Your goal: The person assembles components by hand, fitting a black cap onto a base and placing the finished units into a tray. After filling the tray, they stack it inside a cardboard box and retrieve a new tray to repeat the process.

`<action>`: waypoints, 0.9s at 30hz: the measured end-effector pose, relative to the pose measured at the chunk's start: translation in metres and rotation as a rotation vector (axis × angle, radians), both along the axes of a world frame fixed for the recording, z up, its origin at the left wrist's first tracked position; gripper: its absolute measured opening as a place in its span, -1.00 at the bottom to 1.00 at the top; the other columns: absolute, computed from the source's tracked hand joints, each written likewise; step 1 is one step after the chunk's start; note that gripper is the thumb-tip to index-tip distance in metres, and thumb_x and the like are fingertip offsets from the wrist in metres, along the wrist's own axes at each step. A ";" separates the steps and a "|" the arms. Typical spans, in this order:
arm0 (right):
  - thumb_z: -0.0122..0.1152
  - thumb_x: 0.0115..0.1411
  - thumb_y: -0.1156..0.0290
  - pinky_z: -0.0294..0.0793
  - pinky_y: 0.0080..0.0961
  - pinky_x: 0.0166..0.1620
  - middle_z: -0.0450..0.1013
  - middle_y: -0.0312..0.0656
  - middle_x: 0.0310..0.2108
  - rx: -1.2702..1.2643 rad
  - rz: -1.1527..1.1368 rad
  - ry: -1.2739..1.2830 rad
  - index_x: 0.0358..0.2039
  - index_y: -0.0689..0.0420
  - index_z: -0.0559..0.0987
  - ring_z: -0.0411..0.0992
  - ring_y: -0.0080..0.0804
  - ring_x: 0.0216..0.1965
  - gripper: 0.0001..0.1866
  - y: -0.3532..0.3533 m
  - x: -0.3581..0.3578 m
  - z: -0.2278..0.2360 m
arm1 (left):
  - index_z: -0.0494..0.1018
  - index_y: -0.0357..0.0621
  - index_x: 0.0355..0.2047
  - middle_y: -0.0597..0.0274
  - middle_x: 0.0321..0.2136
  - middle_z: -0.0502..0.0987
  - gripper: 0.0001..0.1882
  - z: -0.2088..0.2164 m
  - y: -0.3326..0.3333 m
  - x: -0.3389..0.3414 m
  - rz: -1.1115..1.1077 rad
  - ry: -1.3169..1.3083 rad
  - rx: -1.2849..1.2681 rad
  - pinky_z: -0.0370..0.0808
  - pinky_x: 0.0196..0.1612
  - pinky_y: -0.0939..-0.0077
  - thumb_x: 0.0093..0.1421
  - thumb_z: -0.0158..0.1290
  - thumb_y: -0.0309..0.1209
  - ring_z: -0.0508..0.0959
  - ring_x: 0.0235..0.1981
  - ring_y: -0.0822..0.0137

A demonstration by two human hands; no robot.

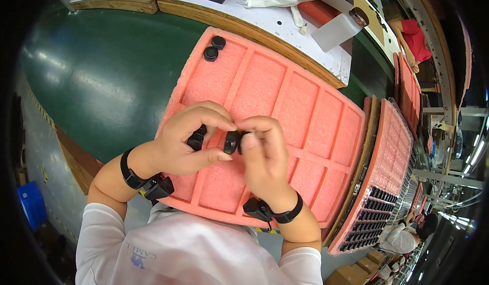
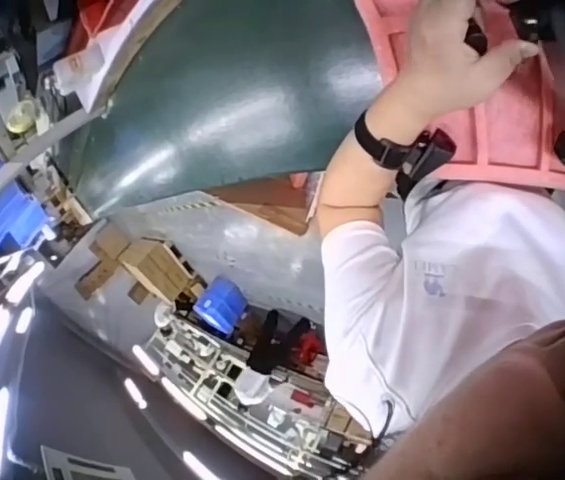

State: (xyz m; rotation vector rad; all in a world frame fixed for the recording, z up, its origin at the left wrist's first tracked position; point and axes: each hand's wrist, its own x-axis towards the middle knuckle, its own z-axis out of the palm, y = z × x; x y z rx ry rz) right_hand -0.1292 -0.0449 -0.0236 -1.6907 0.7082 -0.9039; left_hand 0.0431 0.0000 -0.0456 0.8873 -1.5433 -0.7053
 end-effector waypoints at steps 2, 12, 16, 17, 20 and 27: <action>0.00 0.26 0.48 0.27 -0.69 -0.27 0.30 -0.25 -0.34 0.135 0.077 -0.222 -0.11 0.23 0.33 0.24 -0.62 -0.37 -0.79 -0.009 -0.004 -0.002 | 0.42 -0.24 -0.14 0.16 -0.23 0.49 -0.61 0.000 0.001 -0.001 -0.035 0.079 0.043 0.32 -0.47 0.66 0.03 0.25 -0.44 0.30 -0.57 0.50; -0.08 0.30 0.48 0.25 -0.71 -0.31 0.31 -0.31 -0.37 0.050 0.071 -0.248 -0.13 0.22 0.31 0.22 -0.65 -0.40 -0.84 -0.007 -0.004 -0.002 | 0.43 -0.24 -0.14 0.15 -0.22 0.50 -0.61 -0.001 0.002 0.000 -0.009 0.050 0.025 0.34 -0.47 0.66 0.03 0.25 -0.43 0.30 -0.57 0.51; -0.09 0.30 0.49 0.24 -0.70 -0.32 0.31 -0.31 -0.37 0.152 -0.018 -0.122 -0.13 0.22 0.30 0.22 -0.66 -0.40 -0.85 -0.002 -0.001 -0.001 | 0.43 -0.24 -0.14 0.15 -0.22 0.51 -0.61 0.001 0.002 0.001 0.013 0.013 0.004 0.34 -0.46 0.66 0.03 0.25 -0.44 0.30 -0.57 0.50; -0.10 0.30 0.51 0.25 -0.70 -0.32 0.31 -0.30 -0.37 0.040 -0.004 -0.105 -0.13 0.22 0.30 0.22 -0.66 -0.40 -0.85 -0.002 0.001 -0.001 | 0.43 -0.25 -0.14 0.15 -0.22 0.51 -0.61 0.001 0.002 0.000 0.015 0.004 0.004 0.34 -0.46 0.65 0.03 0.25 -0.44 0.30 -0.57 0.50; -0.11 0.29 0.53 0.25 -0.69 -0.32 0.32 -0.29 -0.36 -0.185 0.026 -0.068 -0.13 0.22 0.30 0.22 -0.65 -0.41 -0.85 -0.005 0.001 -0.002 | 0.43 -0.25 -0.13 0.15 -0.22 0.51 -0.61 0.000 0.002 -0.001 0.014 0.014 0.008 0.34 -0.46 0.65 0.02 0.25 -0.44 0.29 -0.57 0.50; -0.10 0.28 0.52 0.26 -0.67 -0.33 0.32 -0.26 -0.37 0.046 0.001 -0.018 -0.11 0.23 0.29 0.22 -0.64 -0.45 -0.83 0.002 0.003 0.007 | 0.42 -0.24 -0.13 0.16 -0.22 0.51 -0.60 0.001 0.003 0.000 0.027 0.028 0.029 0.34 -0.45 0.65 0.02 0.25 -0.46 0.29 -0.56 0.51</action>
